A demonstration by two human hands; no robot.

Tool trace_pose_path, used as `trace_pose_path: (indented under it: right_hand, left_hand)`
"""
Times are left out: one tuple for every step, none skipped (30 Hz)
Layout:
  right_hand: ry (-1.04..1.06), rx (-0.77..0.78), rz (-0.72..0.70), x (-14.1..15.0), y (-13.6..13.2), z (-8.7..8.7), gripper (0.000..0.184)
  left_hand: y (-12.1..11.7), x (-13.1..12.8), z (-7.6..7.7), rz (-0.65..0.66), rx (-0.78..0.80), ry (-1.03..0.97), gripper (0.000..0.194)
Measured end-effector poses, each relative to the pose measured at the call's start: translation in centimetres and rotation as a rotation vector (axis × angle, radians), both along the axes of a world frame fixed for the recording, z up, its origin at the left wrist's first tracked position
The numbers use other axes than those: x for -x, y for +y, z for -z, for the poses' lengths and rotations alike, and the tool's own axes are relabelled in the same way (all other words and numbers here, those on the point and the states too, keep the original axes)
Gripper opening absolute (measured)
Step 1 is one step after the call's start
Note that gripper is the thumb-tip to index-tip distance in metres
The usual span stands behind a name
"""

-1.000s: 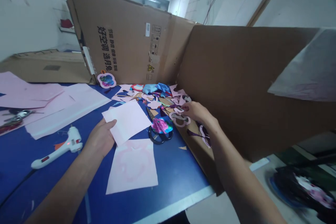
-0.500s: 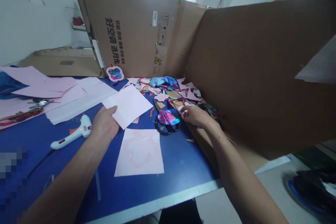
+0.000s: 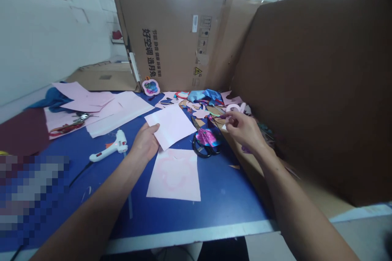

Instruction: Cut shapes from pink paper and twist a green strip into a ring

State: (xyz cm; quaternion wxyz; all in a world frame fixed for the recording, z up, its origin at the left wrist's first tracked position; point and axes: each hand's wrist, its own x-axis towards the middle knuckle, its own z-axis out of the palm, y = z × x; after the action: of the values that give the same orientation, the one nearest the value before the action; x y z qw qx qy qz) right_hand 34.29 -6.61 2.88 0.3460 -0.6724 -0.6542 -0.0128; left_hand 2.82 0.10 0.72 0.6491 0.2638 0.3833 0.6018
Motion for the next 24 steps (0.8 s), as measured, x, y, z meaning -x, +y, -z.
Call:
trace_pose_path:
  right_hand:
    - [0.013,-0.041,-0.045,0.4,0.1,0.2,0.034]
    - [0.019,-0.075,-0.089,0.8,0.3,0.5,0.034]
    - [0.021,-0.102,-0.13,1.2,0.4,0.8,0.033]
    - [0.022,-0.124,-0.17,1.6,0.6,1.1,0.032]
    - [0.022,-0.142,-0.207,2.0,0.6,1.4,0.031]
    - [0.022,-0.157,-0.238,2.4,0.7,1.6,0.03]
    - [0.024,-0.173,-0.262,2.8,0.7,1.7,0.029]
    - [0.025,-0.187,-0.281,3.2,0.6,1.9,0.029]
    - [0.024,-0.203,-0.296,3.6,0.5,1.9,0.028]
    - [0.021,-0.218,-0.307,3.9,0.4,1.9,0.028]
    - [0.02,-0.234,-0.313,4.2,0.2,1.8,0.027]
    - [0.025,-0.251,-0.317,4.5,0.1,1.8,0.026]
    - [0.035,-0.27,-0.318,4.7,0.0,1.6,0.025]
    - [0.05,-0.289,-0.313,4.9,-0.1,1.5,0.023]
    - [0.058,-0.305,-0.306,5.1,-0.1,1.3,0.021]
    - [0.058,-0.321,-0.3,5.2,-0.1,1.2,0.02]
    - [0.051,-0.338,-0.293,5.3,0.0,1.1,0.019]
    - [0.04,-0.353,-0.293,5.4,0.2,1.0,0.019]
    - [0.026,-0.365,-0.301,5.5,0.3,0.9,0.019]
    - [0.008,-0.373,-0.311,5.7,0.5,0.7,0.018]
    - [-0.011,-0.375,-0.326,5.9,0.7,0.6,0.019]
    - [-0.03,-0.371,-0.343,6.1,0.9,0.5,0.019]
    - [-0.051,-0.356,-0.362,6.4,1.0,0.3,0.02]
    - [-0.072,-0.332,-0.381,6.6,1.2,0.1,0.02]
  left_hand:
    - [-0.2,-0.2,0.1,0.019,-0.005,0.001,0.036]
    - [-0.3,-0.4,0.2,0.045,-0.011,-0.003,0.036]
    - [-0.5,-0.5,0.2,0.074,-0.017,-0.008,0.036]
    - [-0.6,-0.7,0.1,0.098,-0.02,-0.015,0.036]
    - [-0.7,-0.7,0.1,0.12,-0.021,-0.022,0.036]
    - [-0.8,-0.7,0.0,0.137,-0.019,-0.028,0.036]
    - [-0.8,-0.7,0.0,0.149,-0.018,-0.034,0.036]
    - [-0.8,-0.7,0.0,0.157,-0.017,-0.039,0.035]
    - [-0.8,-0.6,0.1,0.163,-0.016,-0.041,0.034]
    - [-0.7,-0.6,0.3,0.17,-0.016,-0.042,0.034]
    - [-0.7,-0.5,0.5,0.171,-0.016,-0.043,0.034]
    - [-0.7,-0.5,0.7,0.184,-0.015,-0.044,0.034]
    - [-0.6,-0.6,0.9,0.196,-0.018,-0.049,0.035]
    - [-0.6,-0.7,1.1,0.197,-0.014,-0.058,0.035]
    - [-0.6,-0.8,1.2,0.203,0.0,-0.069,0.036]
    - [-0.6,-1.0,1.3,0.238,-0.005,-0.091,0.038]
    - [-0.6,-1.1,1.4,0.279,-0.03,-0.118,0.039]
    - [-0.5,-1.2,1.5,0.342,-0.08,-0.145,0.042]
    - [-0.3,-1.3,1.5,0.403,-0.13,-0.153,0.046]
    - [-0.1,-1.3,1.6,0.442,-0.176,-0.131,0.05]
    - [0.1,-1.2,1.7,0.448,-0.21,-0.088,0.054]
    - [0.4,-1.0,1.8,0.434,-0.236,-0.037,0.058]
    - [0.7,-0.7,2.1,0.399,-0.254,0.028,0.064]
    - [1.0,-0.4,2.3,0.347,-0.271,0.112,0.069]
